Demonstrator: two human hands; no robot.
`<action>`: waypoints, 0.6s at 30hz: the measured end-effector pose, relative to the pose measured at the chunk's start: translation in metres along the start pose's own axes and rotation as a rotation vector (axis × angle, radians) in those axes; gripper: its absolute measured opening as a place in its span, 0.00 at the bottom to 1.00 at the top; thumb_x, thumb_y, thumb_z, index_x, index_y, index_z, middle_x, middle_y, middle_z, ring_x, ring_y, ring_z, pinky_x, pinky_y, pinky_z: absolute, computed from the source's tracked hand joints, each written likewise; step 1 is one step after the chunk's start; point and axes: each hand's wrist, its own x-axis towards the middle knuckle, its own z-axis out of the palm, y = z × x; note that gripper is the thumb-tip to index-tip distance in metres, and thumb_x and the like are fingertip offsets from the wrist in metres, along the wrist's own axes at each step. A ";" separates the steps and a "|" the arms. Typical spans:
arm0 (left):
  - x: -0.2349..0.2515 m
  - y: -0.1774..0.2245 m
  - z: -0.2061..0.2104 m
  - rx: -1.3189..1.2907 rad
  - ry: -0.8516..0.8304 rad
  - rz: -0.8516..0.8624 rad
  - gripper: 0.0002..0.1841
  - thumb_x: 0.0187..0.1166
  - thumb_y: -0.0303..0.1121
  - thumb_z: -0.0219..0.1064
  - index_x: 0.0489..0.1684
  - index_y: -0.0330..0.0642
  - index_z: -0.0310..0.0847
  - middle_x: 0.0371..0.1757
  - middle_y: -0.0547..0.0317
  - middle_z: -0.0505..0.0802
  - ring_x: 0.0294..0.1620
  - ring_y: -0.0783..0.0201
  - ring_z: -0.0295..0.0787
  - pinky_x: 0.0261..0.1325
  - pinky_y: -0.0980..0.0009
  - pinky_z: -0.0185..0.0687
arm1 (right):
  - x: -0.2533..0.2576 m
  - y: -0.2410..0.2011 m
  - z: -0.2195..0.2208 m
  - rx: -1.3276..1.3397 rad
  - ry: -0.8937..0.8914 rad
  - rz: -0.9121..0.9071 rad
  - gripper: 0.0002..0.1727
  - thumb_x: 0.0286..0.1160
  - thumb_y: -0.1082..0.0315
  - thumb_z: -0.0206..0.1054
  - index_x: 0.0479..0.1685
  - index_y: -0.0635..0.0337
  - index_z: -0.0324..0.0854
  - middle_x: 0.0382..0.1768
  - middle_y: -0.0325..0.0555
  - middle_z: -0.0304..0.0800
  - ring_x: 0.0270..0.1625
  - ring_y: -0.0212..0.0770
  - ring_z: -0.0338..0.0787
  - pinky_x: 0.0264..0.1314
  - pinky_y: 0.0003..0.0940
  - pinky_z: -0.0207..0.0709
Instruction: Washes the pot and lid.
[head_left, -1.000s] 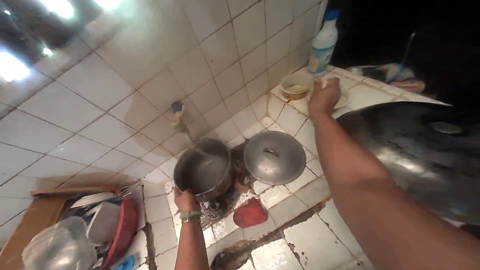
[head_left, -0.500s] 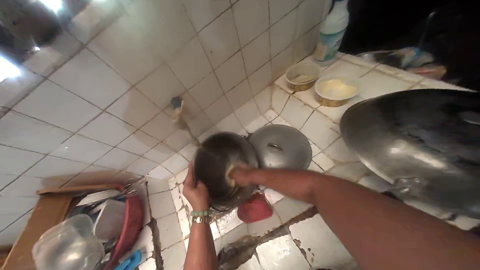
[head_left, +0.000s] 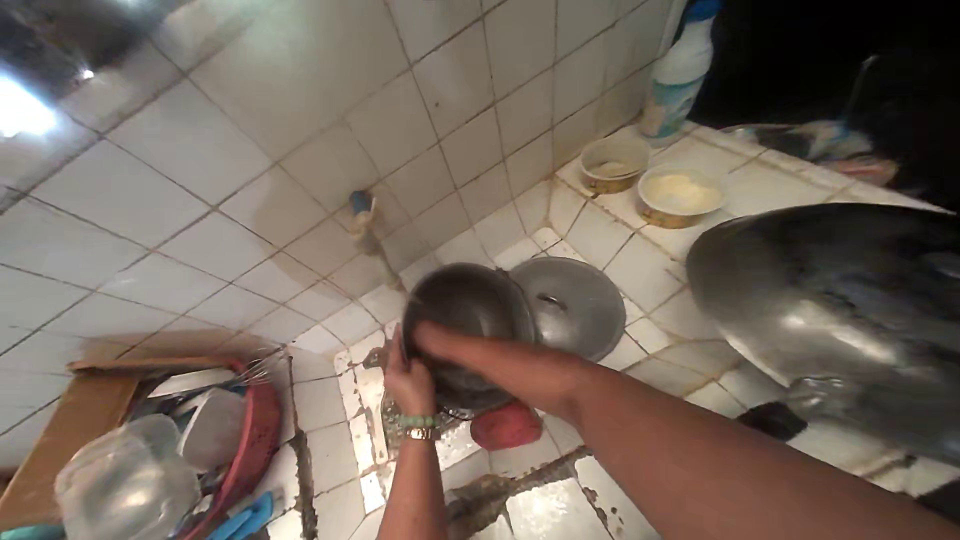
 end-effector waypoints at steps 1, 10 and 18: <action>-0.003 0.001 0.000 -0.002 0.005 0.013 0.32 0.71 0.11 0.56 0.80 0.31 0.73 0.74 0.38 0.85 0.76 0.49 0.82 0.79 0.53 0.72 | 0.009 0.002 -0.020 -0.060 0.031 0.083 0.26 0.92 0.65 0.52 0.83 0.69 0.69 0.81 0.67 0.72 0.86 0.64 0.69 0.89 0.59 0.58; -0.009 0.003 0.010 -0.118 0.013 0.094 0.22 0.84 0.20 0.58 0.77 0.29 0.76 0.74 0.38 0.85 0.76 0.50 0.83 0.81 0.56 0.72 | -0.045 0.041 0.030 -0.048 -0.359 0.231 0.25 0.83 0.67 0.66 0.74 0.76 0.75 0.73 0.75 0.77 0.78 0.71 0.76 0.79 0.69 0.66; -0.007 -0.006 0.010 -0.479 -0.058 0.019 0.33 0.93 0.42 0.28 0.82 0.25 0.64 0.77 0.36 0.80 0.75 0.60 0.79 0.80 0.65 0.70 | -0.063 -0.050 0.004 1.024 0.146 0.216 0.29 0.94 0.65 0.49 0.89 0.66 0.53 0.75 0.64 0.75 0.73 0.49 0.81 0.76 0.44 0.75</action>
